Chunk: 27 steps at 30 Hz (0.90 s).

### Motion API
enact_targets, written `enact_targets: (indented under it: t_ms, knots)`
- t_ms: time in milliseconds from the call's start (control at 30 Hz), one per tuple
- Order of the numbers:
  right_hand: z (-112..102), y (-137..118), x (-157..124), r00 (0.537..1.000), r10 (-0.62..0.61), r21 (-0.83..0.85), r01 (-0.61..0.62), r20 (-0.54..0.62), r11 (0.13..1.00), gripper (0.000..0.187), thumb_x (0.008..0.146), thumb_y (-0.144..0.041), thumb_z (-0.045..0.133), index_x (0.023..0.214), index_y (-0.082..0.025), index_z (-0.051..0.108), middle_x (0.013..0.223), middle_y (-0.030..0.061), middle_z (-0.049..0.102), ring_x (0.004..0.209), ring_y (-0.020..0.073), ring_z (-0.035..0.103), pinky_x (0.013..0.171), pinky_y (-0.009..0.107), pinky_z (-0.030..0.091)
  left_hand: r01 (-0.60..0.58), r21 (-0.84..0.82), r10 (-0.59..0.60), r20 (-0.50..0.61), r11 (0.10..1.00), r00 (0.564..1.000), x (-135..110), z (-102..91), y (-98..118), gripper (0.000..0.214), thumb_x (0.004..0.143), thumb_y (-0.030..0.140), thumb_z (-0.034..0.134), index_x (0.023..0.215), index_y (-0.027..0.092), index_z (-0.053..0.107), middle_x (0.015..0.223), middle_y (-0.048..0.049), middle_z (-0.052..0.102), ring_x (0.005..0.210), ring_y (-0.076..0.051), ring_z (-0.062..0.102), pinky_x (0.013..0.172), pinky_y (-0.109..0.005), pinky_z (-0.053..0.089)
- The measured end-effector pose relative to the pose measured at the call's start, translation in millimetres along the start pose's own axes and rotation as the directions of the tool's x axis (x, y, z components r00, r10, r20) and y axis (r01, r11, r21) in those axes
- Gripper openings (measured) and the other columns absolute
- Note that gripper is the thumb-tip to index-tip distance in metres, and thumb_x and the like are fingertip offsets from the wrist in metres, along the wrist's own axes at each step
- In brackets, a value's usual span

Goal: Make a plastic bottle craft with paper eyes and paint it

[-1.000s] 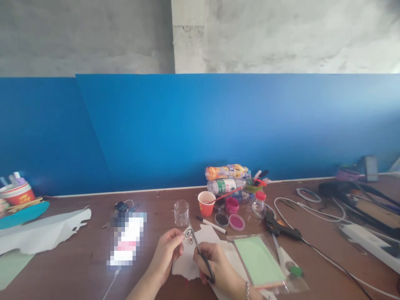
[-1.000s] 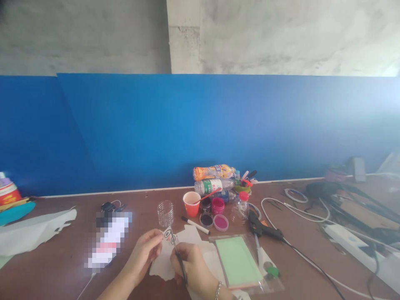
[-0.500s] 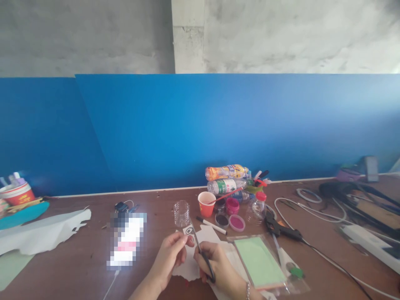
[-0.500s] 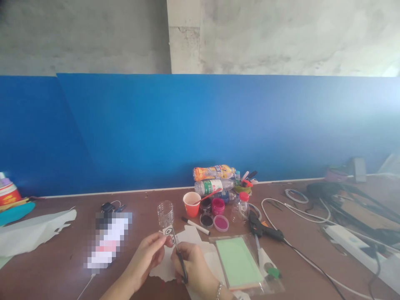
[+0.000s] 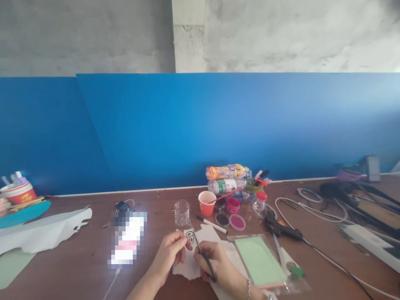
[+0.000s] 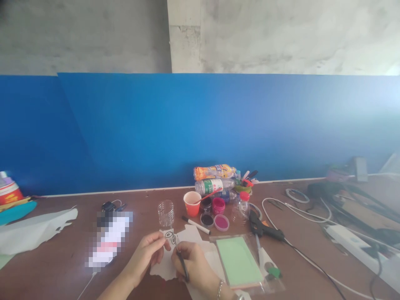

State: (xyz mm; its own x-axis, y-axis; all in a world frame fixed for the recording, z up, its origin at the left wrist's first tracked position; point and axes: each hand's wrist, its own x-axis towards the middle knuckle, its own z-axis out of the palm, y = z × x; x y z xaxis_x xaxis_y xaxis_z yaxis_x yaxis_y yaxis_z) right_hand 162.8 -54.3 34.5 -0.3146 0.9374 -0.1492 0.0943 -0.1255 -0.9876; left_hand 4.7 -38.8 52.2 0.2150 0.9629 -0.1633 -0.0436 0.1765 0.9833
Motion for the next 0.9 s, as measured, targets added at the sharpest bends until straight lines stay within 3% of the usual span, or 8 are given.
enact_targets:
  t_ms: [667, 900]
  knots:
    - [-3.8, 0.0, 1.2, 0.999, 0.029, -0.031, -0.029, 0.023, 0.999, 0.011, 0.066, -0.028, 0.052, 0.065, -0.018, 0.053, 0.038, -0.0071, 0.046, 0.032, 0.0065, 0.039, 0.033, 0.017, 0.026, -0.046, -0.002, 0.046, -0.056, 0.999, 0.997, 3.4, -3.2, -2.2, 0.026, 0.075, 0.038, 0.056, 0.066, 0.014, 0.062, 0.048, 0.0042, 0.048, 0.042, -0.006, 0.036, 0.042, -0.02, 0.018]
    - [-2.8, -2.8, -1.6, 0.998, 0.031, -0.017, -0.03, 0.061, 0.999, 0.011, 0.068, -0.027, 0.052, 0.069, -0.017, 0.055, 0.041, -0.0063, 0.05, 0.033, 0.0058, 0.039, 0.033, 0.017, 0.025, -0.046, 0.048, 0.049, -0.049, 0.998, 0.998, 2.9, -5.6, -4.8, 0.029, 0.076, 0.04, 0.055, 0.064, 0.014, 0.061, 0.041, 0.005, 0.043, 0.04, -0.007, 0.033, 0.043, -0.021, 0.017]
